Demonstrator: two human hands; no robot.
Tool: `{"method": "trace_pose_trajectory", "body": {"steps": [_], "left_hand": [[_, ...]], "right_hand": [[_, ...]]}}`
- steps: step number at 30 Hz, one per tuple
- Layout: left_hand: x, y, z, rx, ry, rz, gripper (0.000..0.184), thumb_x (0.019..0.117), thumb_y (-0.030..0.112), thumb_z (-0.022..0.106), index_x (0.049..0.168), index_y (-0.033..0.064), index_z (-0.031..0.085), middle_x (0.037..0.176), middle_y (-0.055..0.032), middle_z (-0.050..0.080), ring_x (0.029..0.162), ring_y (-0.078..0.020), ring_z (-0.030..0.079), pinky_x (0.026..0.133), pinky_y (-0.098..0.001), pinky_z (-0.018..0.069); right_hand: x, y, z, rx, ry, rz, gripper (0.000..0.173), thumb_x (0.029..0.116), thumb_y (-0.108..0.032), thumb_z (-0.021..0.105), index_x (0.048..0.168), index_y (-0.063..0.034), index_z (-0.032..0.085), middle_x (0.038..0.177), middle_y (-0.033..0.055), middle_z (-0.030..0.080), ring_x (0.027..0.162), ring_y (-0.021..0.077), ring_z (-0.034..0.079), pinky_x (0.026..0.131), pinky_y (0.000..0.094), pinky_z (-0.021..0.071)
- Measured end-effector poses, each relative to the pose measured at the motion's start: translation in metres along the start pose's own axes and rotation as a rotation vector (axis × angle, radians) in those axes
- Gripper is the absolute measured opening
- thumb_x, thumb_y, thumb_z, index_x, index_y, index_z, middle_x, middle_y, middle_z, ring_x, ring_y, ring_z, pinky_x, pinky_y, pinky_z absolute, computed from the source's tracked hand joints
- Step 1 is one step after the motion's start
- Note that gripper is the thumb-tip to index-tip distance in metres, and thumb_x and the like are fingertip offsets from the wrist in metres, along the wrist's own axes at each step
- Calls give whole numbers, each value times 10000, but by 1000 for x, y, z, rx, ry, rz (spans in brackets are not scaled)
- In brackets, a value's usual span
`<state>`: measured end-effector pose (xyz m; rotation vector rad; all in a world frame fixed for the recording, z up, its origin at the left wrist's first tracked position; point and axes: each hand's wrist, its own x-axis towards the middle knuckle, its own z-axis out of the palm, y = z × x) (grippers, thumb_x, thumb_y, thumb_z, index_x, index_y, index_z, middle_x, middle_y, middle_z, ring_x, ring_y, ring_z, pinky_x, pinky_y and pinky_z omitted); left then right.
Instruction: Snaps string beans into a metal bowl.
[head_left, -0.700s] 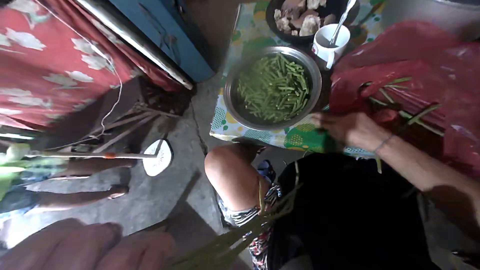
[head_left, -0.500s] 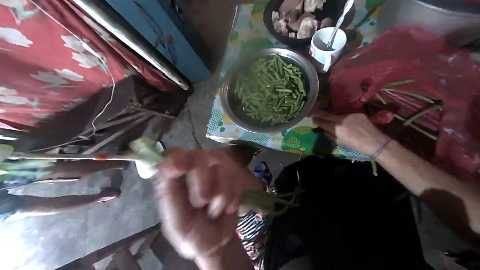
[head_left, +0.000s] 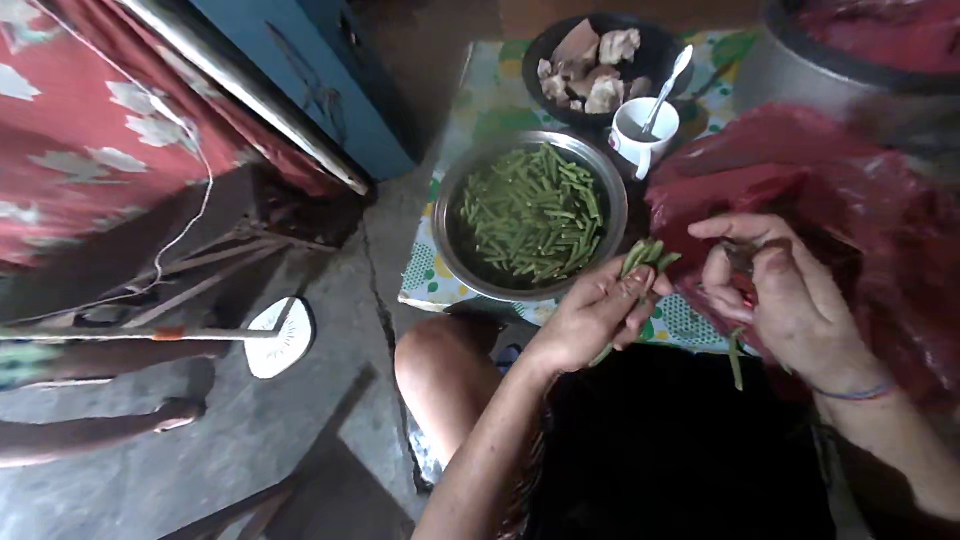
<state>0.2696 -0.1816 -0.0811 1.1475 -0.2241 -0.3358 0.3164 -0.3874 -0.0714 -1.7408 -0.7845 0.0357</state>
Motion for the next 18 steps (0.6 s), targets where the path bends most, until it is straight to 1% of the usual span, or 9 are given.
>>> {"method": "trace_pose_trajectory", "body": {"steps": [1, 2, 4, 6, 8, 10, 12, 14, 18], "left_hand": [[4, 0, 0, -52, -43, -46, 276, 1089, 148, 288, 1020, 101, 552, 656, 126, 517, 528, 62, 469, 492, -106, 408], [8, 1, 0, -99, -75, -83, 282, 1094, 158, 275, 998, 115, 536, 650, 121, 513, 519, 58, 465, 485, -105, 406], [15, 3, 1, -154, -112, -147, 287, 1098, 168, 262, 969, 131, 516, 638, 112, 505, 506, 52, 462, 479, -105, 411], [21, 4, 0, -198, -142, -203, 291, 1099, 176, 259, 955, 137, 509, 615, 106, 485, 491, 46, 452, 472, -105, 405], [25, 4, -3, -214, -170, -246, 301, 1101, 179, 259, 942, 140, 512, 605, 105, 473, 481, 47, 439, 460, -100, 391], [29, 7, -7, -179, -189, -295, 294, 1108, 186, 265, 945, 137, 505, 602, 103, 454, 472, 48, 418, 447, -96, 376], [33, 10, -10, -125, -188, -334, 288, 1113, 187, 277, 954, 126, 509, 605, 98, 445, 469, 43, 402, 443, -99, 364], [37, 11, -10, -52, -170, -349, 275, 1118, 183, 282, 969, 115, 503, 617, 96, 434, 477, 40, 391, 448, -100, 356], [43, 5, -9, 129, -125, -283, 251, 1118, 160, 324, 976, 74, 513, 637, 90, 425, 497, 43, 381, 466, -107, 341]], "right_hand": [[1, 0, 5, -36, 10, -27, 507, 1097, -517, 296, 1352, -171, 565, 743, -127, 493, 599, -73, 433, 543, 108, 388], [2, 3, 8, -81, 17, -48, 520, 1103, -495, 305, 1375, -135, 566, 766, -110, 526, 615, -73, 448, 558, 109, 403], [4, 9, 14, -134, 24, -61, 544, 1109, -465, 319, 1413, -83, 559, 846, -80, 620, 651, -86, 485, 585, 96, 432], [6, 16, 16, -144, 40, -66, 543, 1115, -440, 318, 1416, -65, 569, 873, -72, 645, 666, -93, 498, 595, 87, 437], [6, 21, 16, -154, 53, -71, 556, 1113, -447, 314, 1388, -52, 592, 854, -66, 646, 657, -97, 495, 595, 86, 435], [7, 26, 16, -159, 59, -78, 540, 1114, -442, 314, 1325, -41, 608, 844, -69, 638, 664, -109, 503, 605, 76, 441], [8, 31, 17, -164, 71, -73, 484, 1117, -429, 313, 1228, -48, 592, 829, -88, 618, 676, -121, 511, 618, 66, 445], [9, 36, 20, -173, 99, -63, 433, 1123, -395, 324, 1169, -40, 567, 839, -91, 611, 695, -125, 525, 631, 66, 457], [12, 42, 24, -214, 136, 0, 416, 1128, -361, 325, 1153, -6, 539, 876, -78, 598, 685, -137, 512, 632, 60, 465]]}}
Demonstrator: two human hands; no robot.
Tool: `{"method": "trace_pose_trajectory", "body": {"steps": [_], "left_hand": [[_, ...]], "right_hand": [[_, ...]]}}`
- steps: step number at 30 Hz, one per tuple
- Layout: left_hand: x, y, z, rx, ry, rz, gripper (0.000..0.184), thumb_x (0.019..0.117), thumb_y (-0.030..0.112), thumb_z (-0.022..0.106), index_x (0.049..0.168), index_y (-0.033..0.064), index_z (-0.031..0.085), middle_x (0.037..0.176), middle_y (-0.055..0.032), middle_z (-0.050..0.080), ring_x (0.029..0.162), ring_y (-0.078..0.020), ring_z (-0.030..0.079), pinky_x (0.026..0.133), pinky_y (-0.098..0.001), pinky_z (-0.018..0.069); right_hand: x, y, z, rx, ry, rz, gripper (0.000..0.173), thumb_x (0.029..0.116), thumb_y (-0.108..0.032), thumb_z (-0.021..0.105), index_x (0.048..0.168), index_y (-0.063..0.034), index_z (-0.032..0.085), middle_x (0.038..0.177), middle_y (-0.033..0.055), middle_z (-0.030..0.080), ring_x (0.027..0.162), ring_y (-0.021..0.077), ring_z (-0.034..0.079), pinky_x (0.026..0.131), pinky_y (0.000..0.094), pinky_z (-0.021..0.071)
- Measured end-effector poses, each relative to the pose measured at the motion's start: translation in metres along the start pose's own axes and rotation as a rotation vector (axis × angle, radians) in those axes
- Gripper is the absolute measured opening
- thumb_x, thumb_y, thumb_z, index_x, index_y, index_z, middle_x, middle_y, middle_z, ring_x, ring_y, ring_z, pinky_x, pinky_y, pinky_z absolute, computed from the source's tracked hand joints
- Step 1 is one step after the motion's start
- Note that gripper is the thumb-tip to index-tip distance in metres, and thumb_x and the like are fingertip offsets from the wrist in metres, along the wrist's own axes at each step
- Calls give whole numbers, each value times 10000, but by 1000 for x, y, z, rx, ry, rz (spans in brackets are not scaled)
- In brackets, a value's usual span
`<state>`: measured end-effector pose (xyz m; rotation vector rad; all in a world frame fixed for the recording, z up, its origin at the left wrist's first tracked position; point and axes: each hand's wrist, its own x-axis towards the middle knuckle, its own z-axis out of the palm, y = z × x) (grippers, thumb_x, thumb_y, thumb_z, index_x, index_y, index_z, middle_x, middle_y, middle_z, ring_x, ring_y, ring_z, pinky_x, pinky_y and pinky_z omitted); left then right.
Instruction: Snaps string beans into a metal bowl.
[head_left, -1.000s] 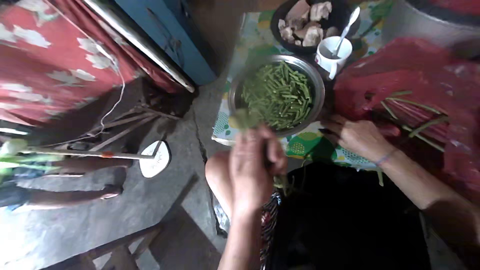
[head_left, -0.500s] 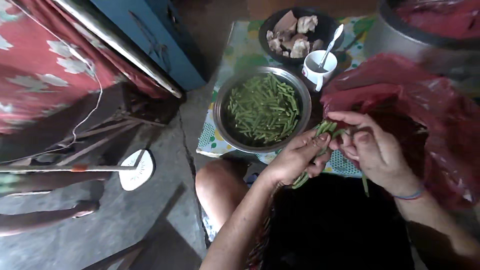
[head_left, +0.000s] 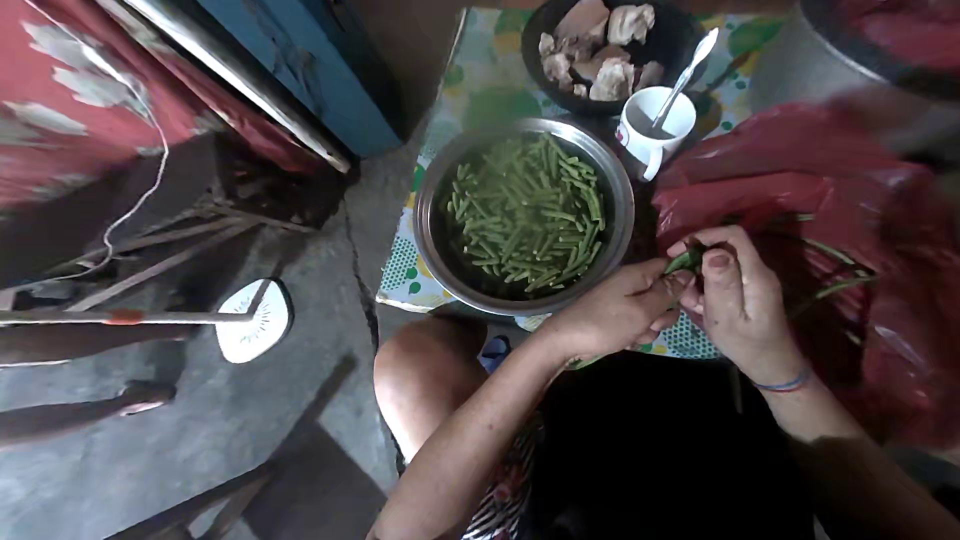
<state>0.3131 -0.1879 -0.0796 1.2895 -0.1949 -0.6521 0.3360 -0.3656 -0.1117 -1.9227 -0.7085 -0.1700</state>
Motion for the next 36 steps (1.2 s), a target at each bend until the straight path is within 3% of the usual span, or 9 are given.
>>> {"method": "trace_pose_trajectory", "body": {"steps": [5, 9, 12, 20, 26, 29, 30, 33, 36], "left_hand": [[2, -7, -4, 390, 108, 76, 280, 1104, 165, 394, 1031, -14, 597, 711, 25, 456, 584, -12, 419, 564, -174, 387], [3, -11, 2, 582, 191, 120, 306, 1088, 139, 415, 1144, -65, 636, 903, -129, 645, 808, -170, 609, 769, -339, 512], [3, -8, 8, 643, 211, 50, 327, 1100, 160, 411, 1209, -75, 611, 995, -193, 671, 941, -268, 658, 872, -433, 523], [3, -11, 19, 902, 275, -48, 327, 1092, 183, 439, 1248, -51, 606, 1049, -241, 687, 1008, -392, 688, 867, -541, 535], [5, -45, 31, 1209, 620, 279, 154, 947, 50, 617, 1054, -23, 700, 839, -174, 703, 742, -332, 726, 624, -441, 593], [4, -45, 30, 1183, 597, 279, 193, 977, 74, 597, 1112, -31, 686, 875, -189, 706, 766, -342, 728, 645, -444, 593], [1, -42, 30, 1127, 561, 261, 212, 1012, 113, 569, 1123, -35, 673, 888, -198, 705, 788, -352, 728, 668, -459, 592], [-11, -24, 28, 908, 390, 177, 323, 1087, 196, 463, 1201, -56, 628, 972, -231, 698, 881, -372, 715, 769, -504, 571], [-16, -20, 13, 654, 225, 164, 349, 1108, 177, 396, 1229, -90, 585, 986, -226, 658, 902, -316, 661, 842, -464, 536]], "right_hand": [[2, 3, -3, -77, -106, 81, 494, 1123, -380, 330, 1256, 13, 597, 887, -23, 634, 697, -95, 546, 639, 93, 484], [-3, 4, -1, -185, -76, 126, 499, 1124, -378, 312, 1151, 12, 622, 763, -24, 574, 606, -80, 488, 571, 108, 446], [-7, 2, 5, -298, -23, 158, 489, 1122, -364, 320, 1121, 29, 612, 674, 8, 510, 535, -4, 460, 517, 178, 430], [-10, -14, 19, -469, 58, 235, 442, 1121, -271, 332, 1095, 80, 600, 688, 99, 545, 569, 108, 531, 570, 267, 475], [-8, -20, 26, -466, 84, 330, 456, 1126, -295, 314, 1113, 60, 601, 731, 114, 571, 650, 145, 577, 628, 317, 492], [-4, -12, 21, -280, 58, 475, 485, 1121, -378, 274, 1129, -6, 586, 722, -12, 500, 565, 12, 483, 539, 210, 450], [-1, -7, 18, -217, 55, 512, 491, 1121, -391, 278, 1142, -16, 594, 753, -18, 519, 579, 4, 498, 540, 208, 465], [12, 10, 11, -141, 10, 571, 510, 1118, -412, 276, 1177, -25, 603, 903, 0, 565, 774, 19, 555, 725, 245, 498], [27, 16, 6, -170, -125, 646, 568, 1111, -468, 257, 1267, -38, 593, 996, 67, 607, 873, 116, 591, 795, 360, 508]]}}
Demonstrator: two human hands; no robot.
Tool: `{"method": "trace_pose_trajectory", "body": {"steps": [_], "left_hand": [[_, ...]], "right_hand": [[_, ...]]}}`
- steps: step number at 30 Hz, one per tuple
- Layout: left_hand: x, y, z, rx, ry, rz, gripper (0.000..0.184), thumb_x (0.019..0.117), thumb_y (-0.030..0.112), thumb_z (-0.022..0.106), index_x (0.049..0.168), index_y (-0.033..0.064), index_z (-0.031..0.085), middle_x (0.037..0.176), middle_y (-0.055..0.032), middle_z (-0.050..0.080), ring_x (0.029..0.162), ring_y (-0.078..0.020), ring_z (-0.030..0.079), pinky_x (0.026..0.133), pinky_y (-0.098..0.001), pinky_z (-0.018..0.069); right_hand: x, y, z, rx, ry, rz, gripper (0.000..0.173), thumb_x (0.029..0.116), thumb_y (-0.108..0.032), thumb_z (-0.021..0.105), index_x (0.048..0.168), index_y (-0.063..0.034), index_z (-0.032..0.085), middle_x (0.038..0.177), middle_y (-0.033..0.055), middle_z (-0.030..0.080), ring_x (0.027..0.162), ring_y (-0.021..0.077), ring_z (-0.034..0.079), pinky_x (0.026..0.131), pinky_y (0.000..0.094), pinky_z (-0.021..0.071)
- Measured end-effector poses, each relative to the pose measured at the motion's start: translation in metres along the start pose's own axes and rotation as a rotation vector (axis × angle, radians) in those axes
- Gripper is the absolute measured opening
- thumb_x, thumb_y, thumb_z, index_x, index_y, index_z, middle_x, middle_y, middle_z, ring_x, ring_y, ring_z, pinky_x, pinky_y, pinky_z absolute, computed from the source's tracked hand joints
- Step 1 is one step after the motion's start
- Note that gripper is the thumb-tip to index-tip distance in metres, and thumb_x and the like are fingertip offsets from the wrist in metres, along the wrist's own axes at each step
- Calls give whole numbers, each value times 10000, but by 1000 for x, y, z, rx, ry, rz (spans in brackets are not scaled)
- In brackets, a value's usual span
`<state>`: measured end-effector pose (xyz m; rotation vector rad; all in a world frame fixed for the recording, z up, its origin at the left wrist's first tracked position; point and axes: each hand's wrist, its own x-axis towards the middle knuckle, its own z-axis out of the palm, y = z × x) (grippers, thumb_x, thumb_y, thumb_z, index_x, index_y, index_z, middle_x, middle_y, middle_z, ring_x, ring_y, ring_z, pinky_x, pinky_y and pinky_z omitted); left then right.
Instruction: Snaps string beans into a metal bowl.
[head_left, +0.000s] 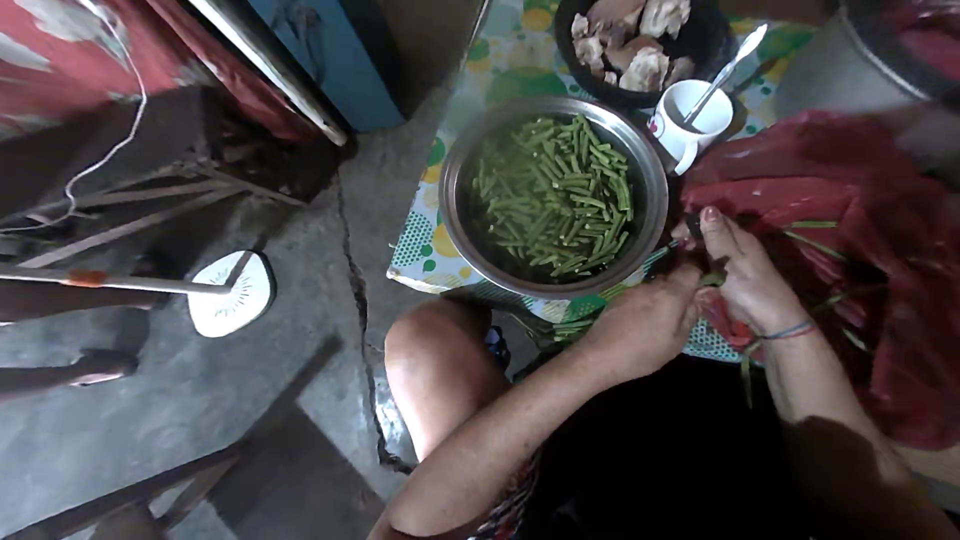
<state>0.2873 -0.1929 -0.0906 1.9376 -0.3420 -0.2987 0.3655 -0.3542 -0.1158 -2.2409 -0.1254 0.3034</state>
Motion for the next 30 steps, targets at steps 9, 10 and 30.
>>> {"method": "trace_pose_trajectory", "body": {"steps": [9, 10, 30], "left_hand": [[-4, -10, -4, -329, -94, 14, 305, 1110, 159, 390, 1177, -87, 556, 784, -68, 523, 652, -96, 508, 629, -245, 472], [-5, -9, -5, -376, -95, 11, 296, 1109, 162, 393, 1169, -78, 554, 764, -39, 499, 631, -69, 488, 604, -221, 456], [-27, -13, -55, -580, -104, 96, 311, 1116, 191, 316, 1183, 12, 561, 809, 35, 574, 666, 8, 522, 624, -149, 464]], "right_hand": [[17, -8, -11, -24, 44, -49, 390, 1075, -387, 503, 1193, -80, 714, 724, -27, 542, 583, 53, 472, 564, 256, 436], [15, -8, -12, 2, 81, -94, 282, 1060, -296, 557, 1164, -91, 721, 745, -41, 571, 584, 24, 475, 560, 223, 430], [-23, -69, -13, 352, -63, -422, 37, 975, -213, 667, 1008, -212, 685, 717, -136, 616, 472, -43, 449, 439, 111, 407]]}}
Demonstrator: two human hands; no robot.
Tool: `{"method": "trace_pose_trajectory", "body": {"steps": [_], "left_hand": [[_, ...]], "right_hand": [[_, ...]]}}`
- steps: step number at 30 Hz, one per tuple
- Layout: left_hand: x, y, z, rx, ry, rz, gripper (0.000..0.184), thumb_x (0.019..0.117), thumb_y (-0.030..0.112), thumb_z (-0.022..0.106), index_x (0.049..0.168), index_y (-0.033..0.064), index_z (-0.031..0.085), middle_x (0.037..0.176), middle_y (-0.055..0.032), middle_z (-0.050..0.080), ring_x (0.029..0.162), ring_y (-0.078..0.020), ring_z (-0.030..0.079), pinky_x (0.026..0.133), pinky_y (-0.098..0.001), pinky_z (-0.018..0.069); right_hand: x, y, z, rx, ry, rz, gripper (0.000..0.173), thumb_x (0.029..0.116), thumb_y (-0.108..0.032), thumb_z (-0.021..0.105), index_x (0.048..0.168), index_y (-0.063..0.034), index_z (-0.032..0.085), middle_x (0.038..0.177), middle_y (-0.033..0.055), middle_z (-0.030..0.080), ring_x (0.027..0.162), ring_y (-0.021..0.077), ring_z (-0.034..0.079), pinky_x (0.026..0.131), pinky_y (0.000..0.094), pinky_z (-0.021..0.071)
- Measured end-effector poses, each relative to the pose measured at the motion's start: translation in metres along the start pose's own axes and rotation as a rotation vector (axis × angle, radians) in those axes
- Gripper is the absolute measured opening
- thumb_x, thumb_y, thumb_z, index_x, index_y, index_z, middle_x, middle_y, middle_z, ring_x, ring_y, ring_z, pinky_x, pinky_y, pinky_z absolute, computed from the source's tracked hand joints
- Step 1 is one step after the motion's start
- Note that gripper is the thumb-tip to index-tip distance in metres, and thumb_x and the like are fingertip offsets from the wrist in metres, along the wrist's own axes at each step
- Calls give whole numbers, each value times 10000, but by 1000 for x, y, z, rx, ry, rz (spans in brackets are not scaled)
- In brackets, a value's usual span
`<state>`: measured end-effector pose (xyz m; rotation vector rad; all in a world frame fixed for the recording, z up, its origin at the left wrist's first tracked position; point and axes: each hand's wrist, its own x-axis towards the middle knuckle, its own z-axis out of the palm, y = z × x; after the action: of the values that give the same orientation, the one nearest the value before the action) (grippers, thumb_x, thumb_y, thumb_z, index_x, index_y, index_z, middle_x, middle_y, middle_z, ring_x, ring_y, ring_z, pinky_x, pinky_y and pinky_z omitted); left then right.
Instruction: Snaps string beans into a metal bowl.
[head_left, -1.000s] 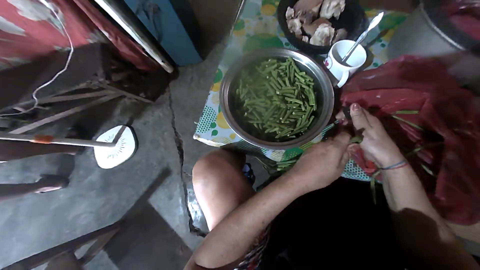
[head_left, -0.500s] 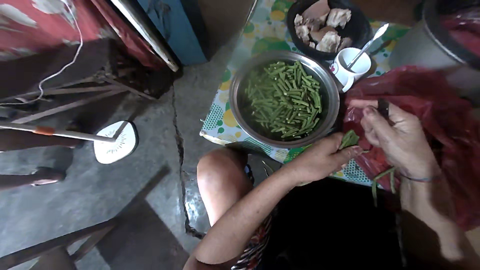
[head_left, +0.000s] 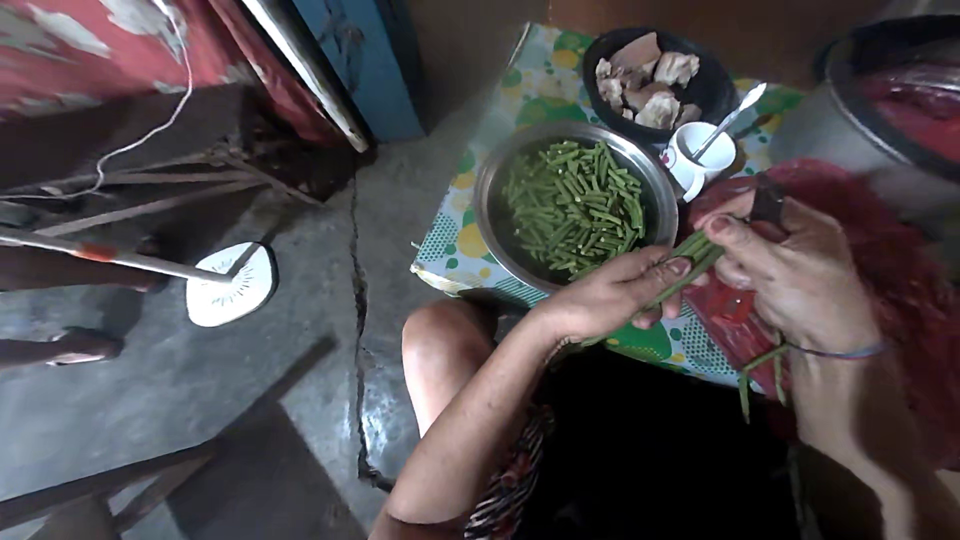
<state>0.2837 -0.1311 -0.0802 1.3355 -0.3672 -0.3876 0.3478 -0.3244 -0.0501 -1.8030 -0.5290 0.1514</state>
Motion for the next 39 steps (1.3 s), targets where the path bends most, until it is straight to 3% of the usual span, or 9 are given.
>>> {"method": "trace_pose_trajectory", "body": {"steps": [6, 9, 11, 15, 23, 31, 34, 37, 39], "left_hand": [[-9, -2, -11, 18, 141, 21, 275, 1113, 158, 327, 1087, 30, 570, 725, 71, 480, 609, 31, 435, 561, -125, 377], [-14, 1, -16, 13, 187, 25, 272, 1112, 152, 318, 1072, 34, 561, 731, 68, 458, 605, 28, 423, 554, -125, 371], [-17, 3, -21, -26, 207, -5, 281, 1117, 163, 311, 1069, 43, 560, 722, 66, 474, 597, 23, 433, 556, -126, 381], [-18, 3, -23, -170, 157, 23, 300, 1110, 152, 270, 1009, 74, 542, 689, 76, 480, 568, 32, 435, 533, -112, 382], [-19, -1, -21, 154, 236, 142, 275, 1105, 153, 322, 985, 37, 540, 708, 59, 446, 601, 20, 424, 561, -135, 370], [-16, -6, -21, 489, 253, 210, 269, 1100, 158, 371, 1071, -21, 570, 764, -23, 506, 664, -69, 493, 631, -226, 444], [-18, -2, -17, 475, 210, 224, 279, 1099, 146, 378, 1103, -38, 588, 806, -40, 548, 712, -67, 520, 684, -226, 466], [-16, -3, -20, 392, 242, 186, 305, 1099, 165, 362, 1150, -44, 579, 771, -16, 508, 673, -51, 485, 644, -211, 440], [-18, -1, -23, 330, 252, 104, 280, 1092, 175, 375, 1161, -19, 565, 778, -6, 498, 671, -44, 480, 633, -208, 430]], "right_hand": [[12, 3, 21, 27, 1, 2, 54, 992, -190, 635, 1030, -219, 660, 713, -142, 597, 459, -52, 416, 425, 108, 377], [15, 7, 20, -84, -43, -141, 335, 1071, -457, 454, 1261, -202, 559, 746, -128, 526, 525, -32, 430, 460, 128, 372], [14, 2, 21, -100, -96, -244, 517, 1050, -619, 347, 1329, -213, 505, 731, -124, 518, 529, -24, 436, 454, 135, 376], [8, 1, 33, -330, -197, -382, 594, 1096, -536, 271, 1463, -144, 525, 749, -77, 538, 583, -47, 450, 521, 129, 401], [13, 16, 48, -434, -98, -423, 473, 1115, -442, 320, 1294, -91, 581, 780, -48, 581, 607, -61, 491, 555, 124, 433], [25, 14, 54, -364, -134, -164, 436, 1112, -433, 301, 1156, -73, 544, 804, -67, 528, 566, -67, 464, 507, 124, 428], [35, 19, 50, -333, -169, -77, 455, 1109, -436, 296, 1204, -56, 527, 841, -50, 547, 639, -42, 533, 575, 150, 486], [38, 16, 43, -279, -212, -14, 548, 1081, -542, 294, 1421, -151, 473, 898, -31, 601, 553, -9, 507, 461, 176, 451], [35, 12, 42, -271, -238, -69, 601, 1056, -598, 350, 1470, -177, 456, 868, -61, 580, 518, -34, 446, 440, 144, 405]]}}
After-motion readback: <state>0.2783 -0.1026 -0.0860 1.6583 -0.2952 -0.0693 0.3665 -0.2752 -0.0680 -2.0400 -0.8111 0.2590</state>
